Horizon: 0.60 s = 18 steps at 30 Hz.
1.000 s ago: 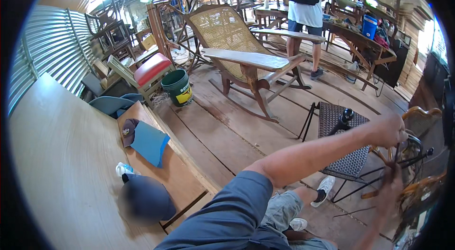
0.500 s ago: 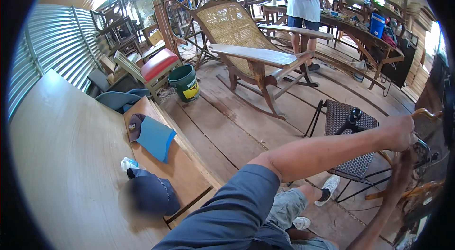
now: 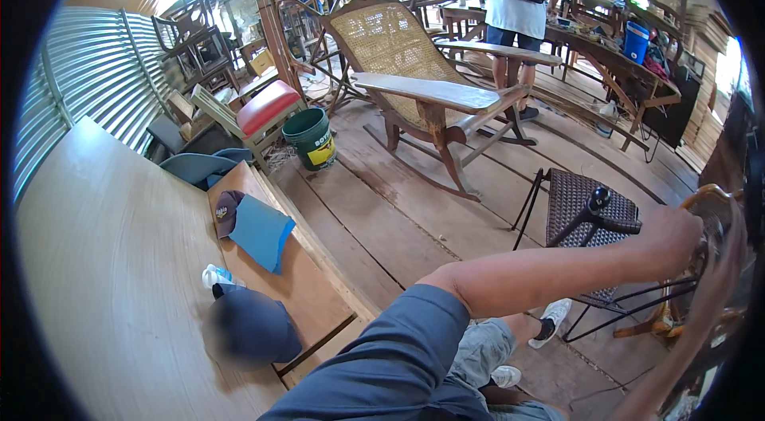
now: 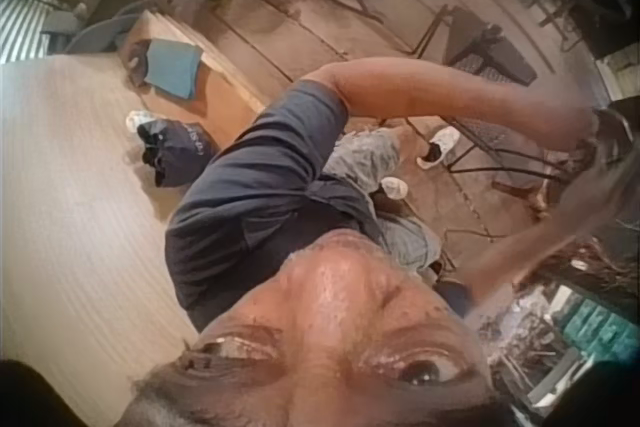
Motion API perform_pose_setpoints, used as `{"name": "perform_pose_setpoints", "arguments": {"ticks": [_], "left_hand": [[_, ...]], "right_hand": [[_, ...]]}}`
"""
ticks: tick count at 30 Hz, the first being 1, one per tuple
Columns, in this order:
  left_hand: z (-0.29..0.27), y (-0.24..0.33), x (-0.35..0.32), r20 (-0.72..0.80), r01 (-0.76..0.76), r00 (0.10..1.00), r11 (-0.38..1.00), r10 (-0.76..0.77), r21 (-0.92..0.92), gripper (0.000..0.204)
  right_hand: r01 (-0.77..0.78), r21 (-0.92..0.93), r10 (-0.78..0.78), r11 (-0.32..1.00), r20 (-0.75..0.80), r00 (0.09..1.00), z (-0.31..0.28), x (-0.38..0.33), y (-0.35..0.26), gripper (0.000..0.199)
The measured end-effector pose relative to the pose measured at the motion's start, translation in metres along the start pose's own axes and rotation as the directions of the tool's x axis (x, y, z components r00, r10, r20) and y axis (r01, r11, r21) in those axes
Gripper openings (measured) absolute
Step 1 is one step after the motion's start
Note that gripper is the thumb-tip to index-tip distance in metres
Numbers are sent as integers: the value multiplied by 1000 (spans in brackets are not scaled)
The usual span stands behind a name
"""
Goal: Weaving synthetic rattan strips around a metal chair frame to form the seat and backrest.
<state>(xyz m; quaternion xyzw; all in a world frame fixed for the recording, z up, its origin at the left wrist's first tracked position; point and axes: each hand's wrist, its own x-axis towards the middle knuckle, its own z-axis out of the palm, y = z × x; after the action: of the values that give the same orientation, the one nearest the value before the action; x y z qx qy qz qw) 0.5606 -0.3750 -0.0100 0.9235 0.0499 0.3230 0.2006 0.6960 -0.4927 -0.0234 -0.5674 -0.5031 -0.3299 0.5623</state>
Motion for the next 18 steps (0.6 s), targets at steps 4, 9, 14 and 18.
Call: {"name": "perform_pose_setpoints", "arguments": {"ticks": [4, 9, 14, 18], "left_hand": [[30, -43, 33, -109, -554, 817, 823, 566, 123, 12], [-6, -18, 7, 10, -16, 1000, 966, 19, -260, 17], [25, -17, -13, -564, -312, 724, 918, 397, 246, 38], [21, -19, -12, -279, -233, 908, 929, 313, 287, 26]], "right_hand": [[-458, -178, 455, 871, -62, 889, 24, -92, -50, 41], [-331, -368, 477, 869, 446, 757, -53, -39, -6, 27], [182, -407, 161, 895, 676, 719, 8, 65, 35, 20], [65, -562, 471, 824, 745, 473, 46, 71, 35, 24]]}}
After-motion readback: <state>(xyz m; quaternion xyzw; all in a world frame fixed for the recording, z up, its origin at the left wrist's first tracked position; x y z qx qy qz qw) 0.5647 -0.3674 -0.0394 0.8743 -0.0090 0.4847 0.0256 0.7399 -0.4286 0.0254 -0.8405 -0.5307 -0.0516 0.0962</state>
